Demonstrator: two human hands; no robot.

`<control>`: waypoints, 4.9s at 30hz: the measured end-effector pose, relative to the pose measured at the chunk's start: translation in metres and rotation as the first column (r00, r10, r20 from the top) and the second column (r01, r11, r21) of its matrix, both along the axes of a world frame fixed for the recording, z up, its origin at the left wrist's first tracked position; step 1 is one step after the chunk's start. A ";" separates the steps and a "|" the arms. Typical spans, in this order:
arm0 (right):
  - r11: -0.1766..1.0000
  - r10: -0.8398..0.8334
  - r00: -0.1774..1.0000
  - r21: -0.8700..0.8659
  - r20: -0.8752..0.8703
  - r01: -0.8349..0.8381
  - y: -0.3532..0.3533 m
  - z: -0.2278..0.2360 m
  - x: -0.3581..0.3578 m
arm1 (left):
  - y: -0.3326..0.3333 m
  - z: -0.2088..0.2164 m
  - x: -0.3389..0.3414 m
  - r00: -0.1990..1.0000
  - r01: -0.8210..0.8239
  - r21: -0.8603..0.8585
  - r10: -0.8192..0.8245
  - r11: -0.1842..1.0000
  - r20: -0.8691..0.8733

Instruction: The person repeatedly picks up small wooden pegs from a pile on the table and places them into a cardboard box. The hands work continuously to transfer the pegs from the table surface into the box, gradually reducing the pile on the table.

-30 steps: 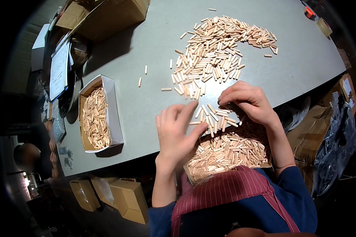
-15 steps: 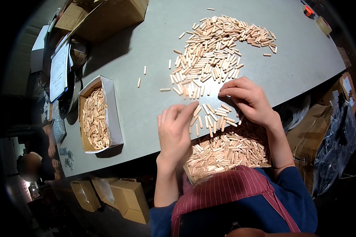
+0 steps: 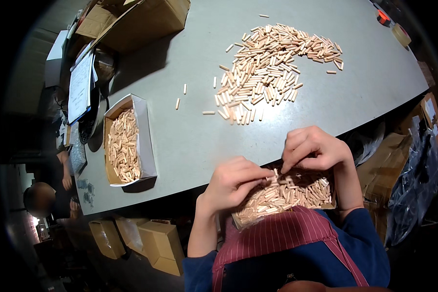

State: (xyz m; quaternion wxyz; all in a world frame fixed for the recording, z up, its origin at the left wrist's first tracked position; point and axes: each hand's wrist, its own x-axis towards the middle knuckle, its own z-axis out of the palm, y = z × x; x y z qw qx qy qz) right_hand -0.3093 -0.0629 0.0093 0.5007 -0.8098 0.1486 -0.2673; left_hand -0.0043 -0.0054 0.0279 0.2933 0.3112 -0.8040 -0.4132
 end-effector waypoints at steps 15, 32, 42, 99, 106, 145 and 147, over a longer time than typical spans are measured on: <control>0.661 -0.671 0.666 0.671 0.326 0.336 -0.006 -0.022 0.002 | -0.105 -0.050 0.074 0.463 -0.625 -0.491 0.795 0.607 0.393; 0.813 -0.033 0.996 0.581 0.082 -0.021 0.014 0.014 -0.013 | -0.114 -0.043 0.020 0.763 -0.275 -0.470 0.488 0.838 0.424; 0.597 -0.726 0.688 -0.508 -0.012 0.621 -0.061 -0.007 -0.002 | -0.107 -0.035 0.012 0.765 -0.287 -0.523 0.520 0.803 0.379; 0.650 -0.680 0.630 -0.707 -0.375 0.279 -0.042 -0.017 0.032 | -0.085 -0.030 -0.031 0.745 -0.110 -0.466 0.383 0.878 0.546; 0.609 -0.711 0.593 -0.753 -0.379 0.249 0.000 -0.016 0.033 | -0.036 -0.037 -0.025 0.753 -0.151 -0.525 0.441 0.838 0.488; 0.642 -0.766 0.643 -0.021 0.005 0.766 -0.007 -0.022 0.003 | -0.044 -0.022 0.021 0.693 -0.395 -0.375 0.540 0.839 0.478; 0.687 -0.724 0.688 -0.125 -0.038 0.716 -0.007 -0.018 0.005 | -0.043 -0.023 0.020 0.694 -0.337 -0.402 0.513 0.851 0.506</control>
